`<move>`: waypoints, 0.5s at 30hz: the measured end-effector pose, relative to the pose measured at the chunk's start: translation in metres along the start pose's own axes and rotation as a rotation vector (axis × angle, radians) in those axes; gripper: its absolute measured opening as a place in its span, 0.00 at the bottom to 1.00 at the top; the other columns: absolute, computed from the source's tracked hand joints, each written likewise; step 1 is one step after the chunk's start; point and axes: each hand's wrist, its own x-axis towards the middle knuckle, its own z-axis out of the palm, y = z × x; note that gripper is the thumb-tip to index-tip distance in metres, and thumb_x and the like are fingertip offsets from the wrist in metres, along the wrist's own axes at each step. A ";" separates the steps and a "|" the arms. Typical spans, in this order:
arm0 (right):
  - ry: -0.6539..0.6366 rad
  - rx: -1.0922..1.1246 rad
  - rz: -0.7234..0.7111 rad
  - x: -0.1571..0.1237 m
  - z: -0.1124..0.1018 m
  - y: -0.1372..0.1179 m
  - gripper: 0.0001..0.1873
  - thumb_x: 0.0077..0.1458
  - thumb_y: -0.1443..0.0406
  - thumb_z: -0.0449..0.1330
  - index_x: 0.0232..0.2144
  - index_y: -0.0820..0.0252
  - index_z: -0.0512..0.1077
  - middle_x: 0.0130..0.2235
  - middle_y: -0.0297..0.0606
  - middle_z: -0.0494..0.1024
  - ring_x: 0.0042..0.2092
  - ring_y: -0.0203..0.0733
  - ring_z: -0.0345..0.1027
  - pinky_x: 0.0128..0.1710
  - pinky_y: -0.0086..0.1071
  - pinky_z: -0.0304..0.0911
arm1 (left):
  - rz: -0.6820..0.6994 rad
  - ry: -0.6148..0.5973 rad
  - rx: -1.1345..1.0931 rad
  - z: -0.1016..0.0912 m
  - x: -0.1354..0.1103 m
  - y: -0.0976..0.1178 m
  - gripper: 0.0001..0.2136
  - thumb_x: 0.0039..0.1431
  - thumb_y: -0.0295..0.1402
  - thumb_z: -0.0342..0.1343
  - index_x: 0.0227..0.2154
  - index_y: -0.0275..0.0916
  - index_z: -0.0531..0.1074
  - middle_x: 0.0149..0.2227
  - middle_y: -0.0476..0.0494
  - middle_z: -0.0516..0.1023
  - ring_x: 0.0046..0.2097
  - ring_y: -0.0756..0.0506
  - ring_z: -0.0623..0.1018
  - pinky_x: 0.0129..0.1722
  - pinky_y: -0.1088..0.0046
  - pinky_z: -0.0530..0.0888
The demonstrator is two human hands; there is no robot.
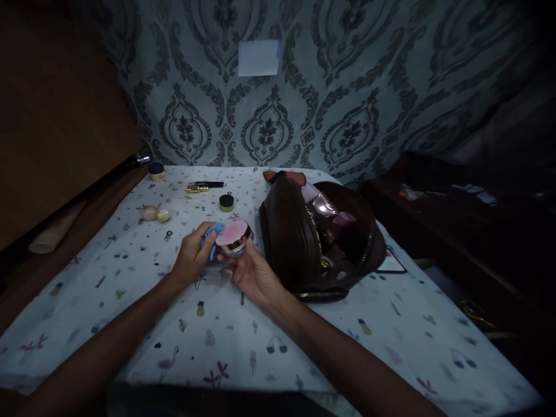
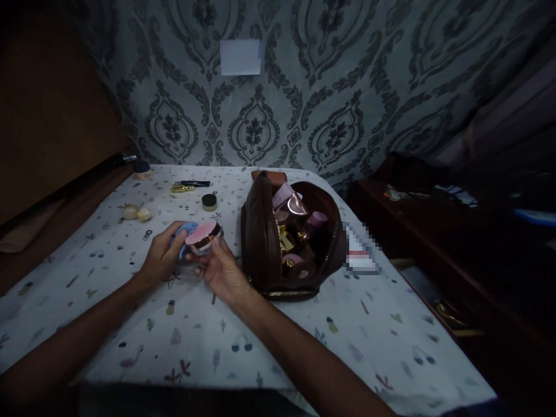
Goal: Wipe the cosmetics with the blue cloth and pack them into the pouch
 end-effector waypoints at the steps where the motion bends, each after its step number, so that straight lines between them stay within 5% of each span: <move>1: 0.030 -0.027 -0.043 0.000 0.001 0.001 0.32 0.41 0.49 0.75 0.45 0.49 0.69 0.39 0.30 0.82 0.35 0.38 0.76 0.31 0.26 0.65 | -0.026 -0.014 0.003 0.001 0.000 0.001 0.17 0.69 0.45 0.47 0.41 0.39 0.74 0.32 0.48 0.78 0.34 0.45 0.76 0.37 0.71 0.70; 8: 0.175 -0.417 -0.356 0.003 0.001 0.007 0.44 0.36 0.58 0.78 0.53 0.47 0.61 0.46 0.33 0.76 0.41 0.38 0.73 0.33 0.27 0.66 | -0.141 -0.096 -0.027 0.006 -0.001 0.003 0.16 0.67 0.46 0.46 0.36 0.40 0.71 0.31 0.49 0.75 0.35 0.45 0.73 0.37 0.70 0.68; 15: 0.294 -0.740 -0.555 0.004 -0.006 0.004 0.44 0.38 0.61 0.75 0.55 0.49 0.59 0.49 0.37 0.70 0.43 0.41 0.70 0.37 0.31 0.68 | -0.260 -0.143 -0.252 0.011 -0.002 -0.002 0.14 0.64 0.46 0.49 0.32 0.40 0.70 0.30 0.50 0.72 0.34 0.47 0.71 0.36 0.72 0.67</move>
